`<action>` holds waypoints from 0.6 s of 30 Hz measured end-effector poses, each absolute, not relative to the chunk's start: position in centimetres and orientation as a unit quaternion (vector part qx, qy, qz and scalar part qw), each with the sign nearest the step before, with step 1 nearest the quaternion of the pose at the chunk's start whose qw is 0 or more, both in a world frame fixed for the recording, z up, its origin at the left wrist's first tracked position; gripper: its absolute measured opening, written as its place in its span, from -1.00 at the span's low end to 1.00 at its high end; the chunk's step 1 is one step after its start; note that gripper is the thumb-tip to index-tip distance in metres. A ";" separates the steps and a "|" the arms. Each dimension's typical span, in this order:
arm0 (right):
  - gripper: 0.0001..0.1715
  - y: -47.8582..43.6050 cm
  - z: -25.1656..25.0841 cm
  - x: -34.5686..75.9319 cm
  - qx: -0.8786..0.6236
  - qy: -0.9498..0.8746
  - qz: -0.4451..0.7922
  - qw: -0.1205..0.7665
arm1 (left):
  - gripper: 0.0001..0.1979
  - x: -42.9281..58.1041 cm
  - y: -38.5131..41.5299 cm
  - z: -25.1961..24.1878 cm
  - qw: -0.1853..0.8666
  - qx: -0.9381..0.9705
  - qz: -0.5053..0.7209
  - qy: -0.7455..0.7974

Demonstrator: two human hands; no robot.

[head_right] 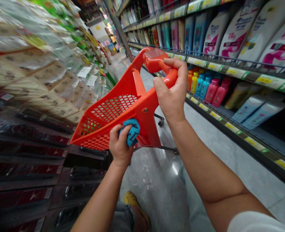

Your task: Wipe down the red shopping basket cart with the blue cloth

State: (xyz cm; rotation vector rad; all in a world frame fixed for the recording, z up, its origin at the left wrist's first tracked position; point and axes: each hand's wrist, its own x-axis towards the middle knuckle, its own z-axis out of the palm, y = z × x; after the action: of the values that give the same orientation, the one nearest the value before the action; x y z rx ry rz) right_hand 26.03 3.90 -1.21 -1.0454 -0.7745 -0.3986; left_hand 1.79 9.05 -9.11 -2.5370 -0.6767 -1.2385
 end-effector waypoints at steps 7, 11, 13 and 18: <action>-0.61 3.6 -1.2 26.2 -0.475 -0.368 -0.162 0.783 | -0.72 1.7 8.9 -10.6 0.135 -0.900 -0.357 -0.211; -0.60 3.7 -1.3 26.5 -0.490 -0.370 -0.167 0.771 | -0.66 0.0 9.6 -11.0 0.109 -0.883 -0.357 -0.283; -0.59 3.7 -1.3 26.5 -0.494 -0.370 -0.169 0.768 | -0.64 -0.6 9.8 -11.4 0.096 -0.868 -0.369 -0.318; -0.58 3.8 -1.6 26.9 -0.478 -0.384 -0.152 0.775 | -0.73 0.5 8.3 -14.9 -0.078 -0.904 -0.306 -0.287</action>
State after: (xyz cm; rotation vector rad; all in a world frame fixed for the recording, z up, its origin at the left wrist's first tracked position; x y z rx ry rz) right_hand 26.94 3.83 -1.57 -1.0346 -0.8305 -0.3290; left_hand 0.47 8.28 -14.92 -2.9906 -0.9497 -1.0115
